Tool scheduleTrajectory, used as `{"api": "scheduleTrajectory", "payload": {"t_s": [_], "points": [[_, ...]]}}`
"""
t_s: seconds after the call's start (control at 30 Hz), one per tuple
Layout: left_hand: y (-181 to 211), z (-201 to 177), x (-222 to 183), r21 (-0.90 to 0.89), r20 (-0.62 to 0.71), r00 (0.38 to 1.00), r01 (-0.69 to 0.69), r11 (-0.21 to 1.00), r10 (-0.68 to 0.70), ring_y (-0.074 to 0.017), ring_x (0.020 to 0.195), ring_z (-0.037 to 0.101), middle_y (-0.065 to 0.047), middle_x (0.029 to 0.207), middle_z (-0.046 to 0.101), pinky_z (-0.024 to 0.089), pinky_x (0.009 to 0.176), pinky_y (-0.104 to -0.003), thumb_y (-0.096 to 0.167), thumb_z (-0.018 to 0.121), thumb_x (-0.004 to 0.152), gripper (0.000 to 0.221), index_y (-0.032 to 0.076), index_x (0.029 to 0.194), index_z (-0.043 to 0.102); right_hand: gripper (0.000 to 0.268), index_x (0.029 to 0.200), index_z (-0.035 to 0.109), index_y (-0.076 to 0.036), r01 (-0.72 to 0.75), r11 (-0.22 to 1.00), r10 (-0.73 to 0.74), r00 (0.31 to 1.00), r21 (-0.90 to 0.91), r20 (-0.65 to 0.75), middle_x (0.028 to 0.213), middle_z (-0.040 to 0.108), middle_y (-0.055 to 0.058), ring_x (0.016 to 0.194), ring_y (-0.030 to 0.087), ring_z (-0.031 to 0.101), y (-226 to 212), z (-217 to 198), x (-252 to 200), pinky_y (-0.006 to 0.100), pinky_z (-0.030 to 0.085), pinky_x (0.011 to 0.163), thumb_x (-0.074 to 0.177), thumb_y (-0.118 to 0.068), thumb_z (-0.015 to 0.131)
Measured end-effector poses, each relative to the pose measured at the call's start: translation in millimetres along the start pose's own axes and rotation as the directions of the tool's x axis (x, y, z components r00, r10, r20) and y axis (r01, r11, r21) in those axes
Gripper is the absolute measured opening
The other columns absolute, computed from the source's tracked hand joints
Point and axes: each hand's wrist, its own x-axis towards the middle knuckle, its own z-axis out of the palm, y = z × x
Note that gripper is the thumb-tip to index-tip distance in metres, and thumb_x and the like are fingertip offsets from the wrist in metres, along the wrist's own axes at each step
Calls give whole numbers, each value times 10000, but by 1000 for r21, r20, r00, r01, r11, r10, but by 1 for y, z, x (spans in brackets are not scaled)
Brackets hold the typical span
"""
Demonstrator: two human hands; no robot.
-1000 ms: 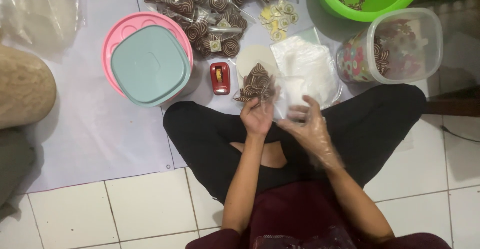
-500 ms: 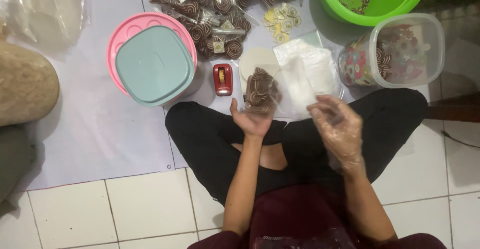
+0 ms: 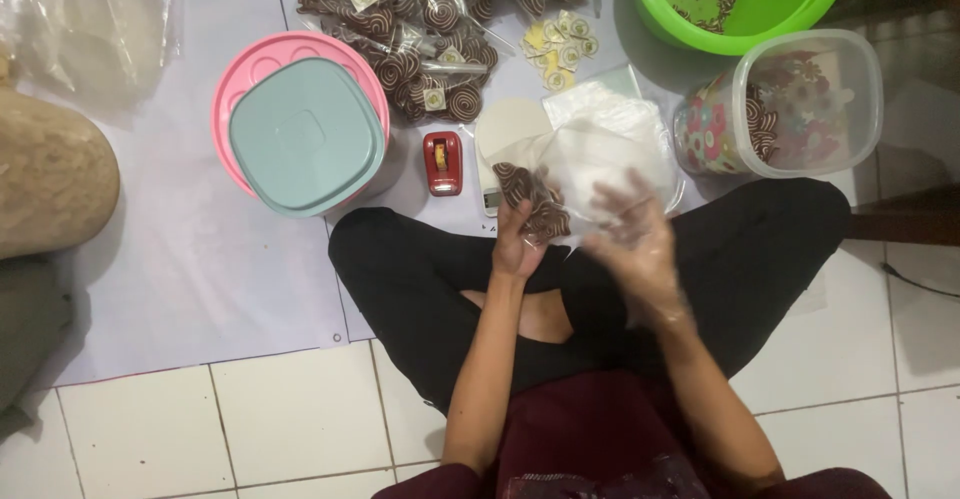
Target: Packaging cookies into plastic bags, weighing them, and sealing them with tape
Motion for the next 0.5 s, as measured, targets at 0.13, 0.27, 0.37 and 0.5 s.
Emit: {"api": "scheduleTrajectory", "payload": {"t_s": [0.13, 0.27, 0.37, 0.5], "points": [[-12, -16, 6, 33, -47, 998, -42, 999, 43, -271, 961, 747, -178, 1134, 722, 639, 837, -410, 42, 721, 907, 440, 13, 1308, 542, 647, 1376, 570, -8, -50, 997, 52, 998, -58, 25, 1251, 688, 204, 1088, 281, 706, 31, 24, -6, 362, 630, 856, 786, 6, 834], [-5, -6, 5, 146, -132, 990, -39, 989, 59, -212, 808, 755, -133, 1000, 742, 649, 705, -316, -1, 766, 872, 352, 23, 1172, 583, 389, 1206, 711, 58, 36, 975, -61, 992, -221, -106, 1066, 762, 219, 1009, 280, 745, 28, 43, -4, 394, 617, 873, 857, -61, 837], [-16, -7, 4, 180, -157, 977, -115, 977, 144, -228, 1042, 719, -131, 1167, 714, 601, 903, -361, -34, 796, 840, 540, 42, 1316, 554, 268, 1174, 750, 2, 66, 963, -102, 987, -262, -127, 1098, 758, 198, 1081, 262, 711, 32, 36, 2, 407, 564, 959, 940, -127, 781], [-6, 2, 1, 367, -169, 960, -150, 918, 224, -230, 1217, 625, -120, 1326, 644, 532, 1035, -400, 8, 836, 830, 689, 76, 1427, 498, 171, 1109, 791, -48, 54, 934, -121, 978, -353, -171, 1042, 775, 171, 1041, 235, 734, 26, 41, 18, 357, 573, 919, 979, -154, 758]]}}
